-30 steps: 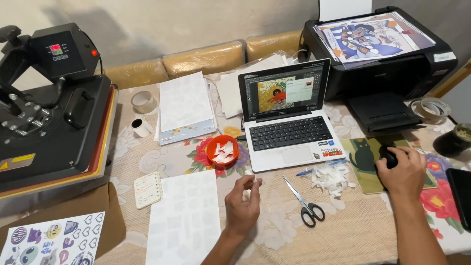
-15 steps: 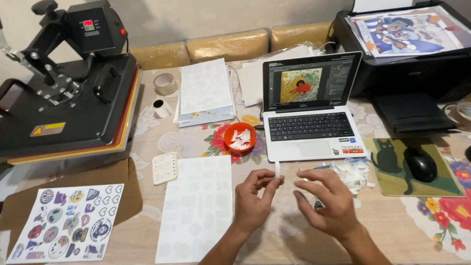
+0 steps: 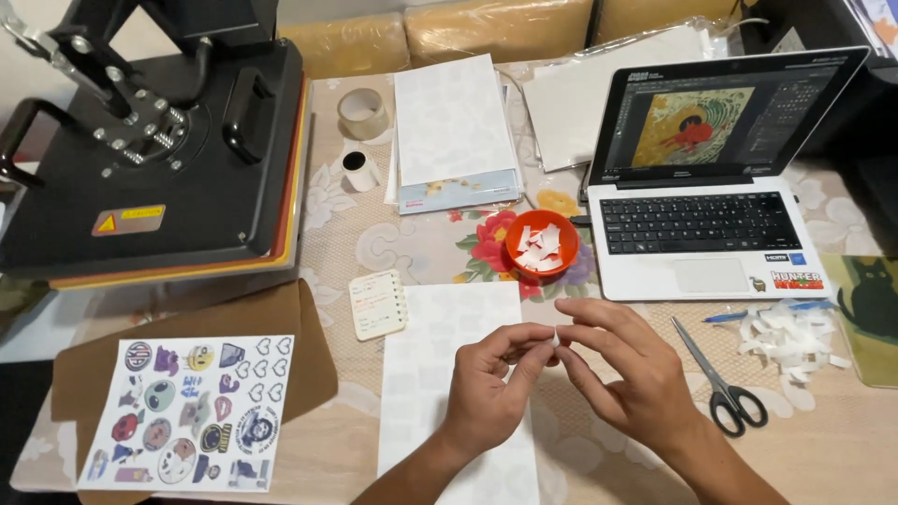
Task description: The person peels small white stickers from a sheet and places them onto a white paper. They then handle a sheet of colorful stickers and a piece of cardboard, moving them around the workspace.
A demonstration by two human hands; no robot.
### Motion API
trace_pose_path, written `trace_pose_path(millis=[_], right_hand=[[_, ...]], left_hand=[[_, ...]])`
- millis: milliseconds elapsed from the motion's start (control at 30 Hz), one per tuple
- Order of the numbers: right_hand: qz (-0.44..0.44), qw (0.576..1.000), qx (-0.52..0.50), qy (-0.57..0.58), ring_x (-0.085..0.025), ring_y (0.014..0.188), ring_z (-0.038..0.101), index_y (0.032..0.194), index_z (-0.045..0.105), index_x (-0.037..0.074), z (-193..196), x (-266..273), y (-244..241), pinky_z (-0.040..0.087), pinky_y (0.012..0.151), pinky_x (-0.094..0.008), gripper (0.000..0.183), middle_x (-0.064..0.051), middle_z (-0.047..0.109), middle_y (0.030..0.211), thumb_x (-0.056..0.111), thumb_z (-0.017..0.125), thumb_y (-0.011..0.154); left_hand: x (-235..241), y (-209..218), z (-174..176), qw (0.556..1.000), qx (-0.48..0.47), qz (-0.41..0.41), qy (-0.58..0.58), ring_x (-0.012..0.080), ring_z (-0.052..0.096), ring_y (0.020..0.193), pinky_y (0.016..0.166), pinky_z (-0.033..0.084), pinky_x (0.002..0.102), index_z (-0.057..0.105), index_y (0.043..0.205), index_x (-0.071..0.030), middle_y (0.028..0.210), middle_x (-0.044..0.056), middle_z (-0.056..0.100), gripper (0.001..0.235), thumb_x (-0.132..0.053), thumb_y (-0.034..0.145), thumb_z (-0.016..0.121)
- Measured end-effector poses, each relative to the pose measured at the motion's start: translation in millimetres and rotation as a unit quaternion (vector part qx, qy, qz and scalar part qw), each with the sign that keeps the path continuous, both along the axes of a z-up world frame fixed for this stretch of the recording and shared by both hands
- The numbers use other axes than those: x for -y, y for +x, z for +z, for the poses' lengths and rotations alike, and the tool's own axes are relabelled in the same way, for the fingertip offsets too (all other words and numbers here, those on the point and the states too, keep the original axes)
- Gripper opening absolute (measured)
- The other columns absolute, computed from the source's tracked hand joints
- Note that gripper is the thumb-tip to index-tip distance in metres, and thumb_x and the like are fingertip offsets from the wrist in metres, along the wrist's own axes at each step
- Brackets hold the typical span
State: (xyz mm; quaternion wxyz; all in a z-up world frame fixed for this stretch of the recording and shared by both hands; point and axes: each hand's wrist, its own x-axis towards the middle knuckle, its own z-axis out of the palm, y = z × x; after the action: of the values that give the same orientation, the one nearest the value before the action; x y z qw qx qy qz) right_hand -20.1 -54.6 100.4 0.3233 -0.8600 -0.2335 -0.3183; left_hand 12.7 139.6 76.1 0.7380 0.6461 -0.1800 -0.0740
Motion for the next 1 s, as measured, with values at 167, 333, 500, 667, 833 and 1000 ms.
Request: trace_pose_path(millis=[167,333,500,667,833,1000], right_hand=[[0.021,0.999,0.041,-0.007,-0.032,0.117,0.082,0.121,0.076,-0.001,14.1,-23.1,0.4,0.067,0.107,-0.041,0.020,-0.019,0.080,0.134,0.006,0.078,0.102],[0.055,0.995,0.077,-0.007,-0.031,0.112,0.083,0.119,0.076,-0.001,15.0,-29.4,-24.5,0.069,0.102,-0.040,0.019,-0.021,0.081,0.129,0.003,0.078,0.101],[0.059,0.992,0.112,-0.007,-0.032,0.108,0.083,0.117,0.076,-0.003,14.3,-26.7,-59.1,0.070,0.097,-0.041,0.015,-0.020,0.081,0.124,0.001,0.075,0.103],[0.068,0.993,0.095,0.012,-0.030,0.107,0.084,0.117,0.076,-0.003,13.7,-19.2,-80.5,0.070,0.098,-0.039,0.015,-0.020,0.081,0.122,-0.001,0.074,0.102],[0.077,0.994,0.074,0.022,-0.028,0.106,0.084,0.116,0.076,-0.001,9.3,-19.1,-81.4,0.069,0.098,-0.036,0.014,-0.018,0.082,0.120,0.000,0.073,0.103],[0.069,0.995,0.072,0.016,-0.028,0.105,0.084,0.119,0.076,0.000,2.9,-27.9,-63.2,0.070,0.097,-0.036,0.017,-0.017,0.082,0.121,-0.001,0.074,0.102]], left_hand=[[-23.7,0.9,14.9,0.999,-0.008,-0.023,-0.021,0.0227,0.087,0.099,0.095,0.071,0.033,0.077,0.121,-0.002,0.105,0.015,0.087,0.016,-0.012,0.109,0.076],[-33.1,-35.4,15.5,0.997,-0.038,-0.029,-0.055,0.0229,0.085,0.101,0.099,0.072,0.036,0.076,0.119,-0.002,0.102,0.016,0.085,0.014,-0.012,0.109,0.076],[-30.9,-68.8,17.6,0.999,0.001,-0.027,-0.038,0.0181,0.082,0.100,0.098,0.072,0.034,0.078,0.115,-0.004,0.105,0.008,0.083,0.011,-0.012,0.109,0.076],[-27.9,-80.6,20.4,0.999,0.035,-0.037,0.004,0.0152,0.077,0.097,0.091,0.065,0.030,0.081,0.110,-0.006,0.103,0.004,0.083,0.008,-0.014,0.108,0.077],[-29.4,-82.9,20.5,0.997,0.067,-0.022,0.023,0.0171,0.080,0.100,0.092,0.067,0.030,0.083,0.106,-0.007,0.104,0.005,0.084,0.008,-0.013,0.107,0.079],[-37.7,-68.9,24.2,0.983,0.165,0.033,0.072,0.0197,0.084,0.099,0.093,0.068,0.032,0.084,0.106,-0.008,0.105,0.007,0.087,0.006,-0.012,0.106,0.079]])
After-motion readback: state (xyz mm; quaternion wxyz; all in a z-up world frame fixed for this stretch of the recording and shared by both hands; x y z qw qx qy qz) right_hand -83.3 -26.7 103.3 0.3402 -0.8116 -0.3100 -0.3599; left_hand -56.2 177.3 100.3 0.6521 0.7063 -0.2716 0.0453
